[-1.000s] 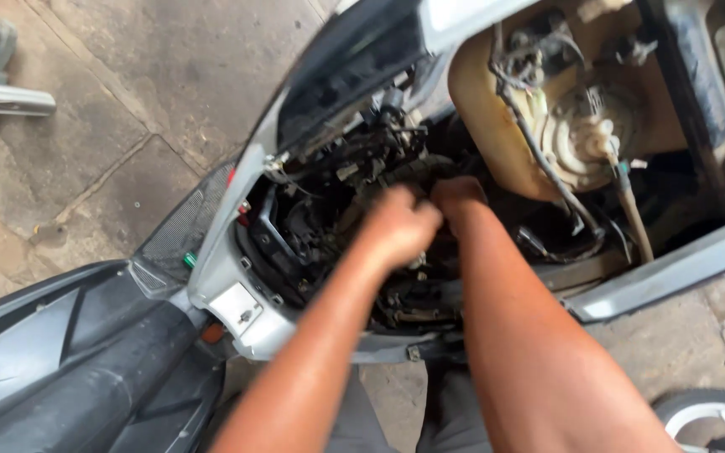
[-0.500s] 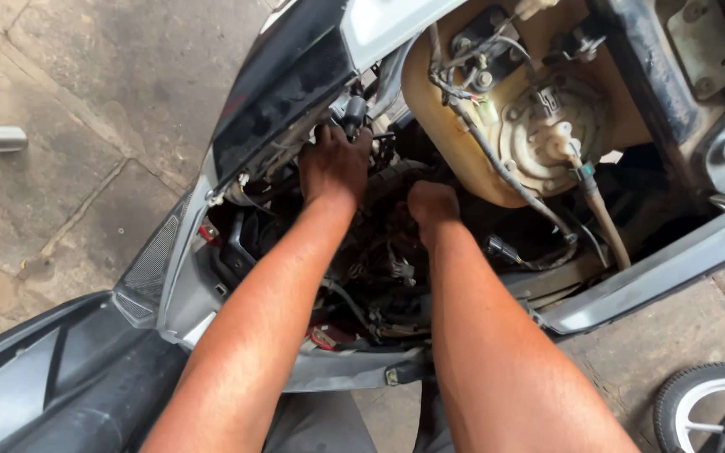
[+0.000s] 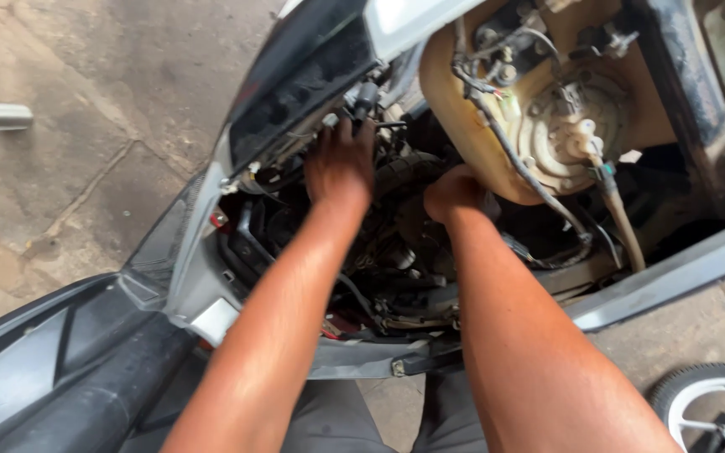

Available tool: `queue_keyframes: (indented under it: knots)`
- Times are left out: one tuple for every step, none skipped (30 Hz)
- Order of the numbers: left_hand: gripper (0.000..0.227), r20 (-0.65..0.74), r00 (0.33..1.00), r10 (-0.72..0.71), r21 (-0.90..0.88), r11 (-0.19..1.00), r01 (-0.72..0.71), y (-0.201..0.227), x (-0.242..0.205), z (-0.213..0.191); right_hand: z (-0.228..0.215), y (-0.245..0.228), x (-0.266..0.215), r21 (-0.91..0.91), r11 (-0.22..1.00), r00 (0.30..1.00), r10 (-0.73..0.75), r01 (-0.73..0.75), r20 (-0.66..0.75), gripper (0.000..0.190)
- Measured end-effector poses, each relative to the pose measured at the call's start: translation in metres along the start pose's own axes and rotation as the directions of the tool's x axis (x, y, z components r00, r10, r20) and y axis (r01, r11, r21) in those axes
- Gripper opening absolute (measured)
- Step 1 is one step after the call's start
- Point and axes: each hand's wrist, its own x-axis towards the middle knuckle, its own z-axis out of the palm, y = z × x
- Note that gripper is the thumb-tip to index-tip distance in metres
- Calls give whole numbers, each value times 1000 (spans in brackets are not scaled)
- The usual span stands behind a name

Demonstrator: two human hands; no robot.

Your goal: The recorder is repairing internal components of a scooter in a service bay.

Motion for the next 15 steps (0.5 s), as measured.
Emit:
queue_keyframes:
  knots:
    - [33, -2, 1000, -6, 5, 1000, 6, 4, -17, -15, -5, -5, -2, 0, 1000, 1000, -7, 7, 3, 64]
    - [33, -124, 992, 12, -7, 1000, -13, 8, -35, -29, -11, -9, -5, -100, 993, 988, -48, 64, 147, 57]
    - [33, -245, 969, 24, -18, 999, -30, 14, -53, -43, -16, -13, -7, -195, 972, 954, -74, 134, 291, 51]
    - [33, -246, 969, 16, -15, 1000, -20, 14, -71, -51, -20, -17, -7, -198, 970, 952, -81, 143, 294, 51]
    - [28, 43, 981, -190, -226, 954, 195, 14, -89, -59, -24, -21, -8, -291, 915, 902, -146, 280, 407, 51]
    - [27, 360, 879, -312, -354, 826, 439, 15, -107, -67, -27, -25, -8, -360, 835, 832, -190, 416, 521, 51]
    - [27, 362, 876, -318, -350, 825, 444, 12, -118, -58, -25, -22, -11, -359, 833, 829, -191, 421, 526, 51]
    - [33, 469, 818, -333, -351, 779, 519, 9, -130, -48, -23, -19, -13, -372, 798, 800, -215, 475, 561, 48]
    - [40, 565, 750, -343, -344, 728, 592, 5, -140, -38, -21, -19, -14, -383, 756, 769, -240, 531, 592, 46]
    - [40, 562, 749, -352, -343, 725, 598, 2, -140, -25, -23, -25, -17, -383, 750, 765, -246, 539, 595, 46]
    - [46, 581, 752, -312, -371, 720, 586, 2, -143, -11, -25, -25, -21, -372, 767, 770, -238, 523, 592, 43]
    - [53, 598, 754, -272, -400, 714, 575, 3, -146, 4, -26, -25, -24, -360, 784, 775, -229, 506, 589, 41]
    - [53, 599, 753, -272, -403, 710, 577, 12, -139, 1, -23, -22, -17, -366, 782, 776, -226, 505, 589, 41]
    - [58, 624, 733, -269, -372, 723, 582, 21, -131, -2, -20, -20, -11, -375, 780, 785, -228, 502, 576, 37]
    - [63, 649, 712, -270, -337, 736, 587, 29, -124, -6, -15, -18, -5, -382, 777, 792, -233, 501, 564, 34]
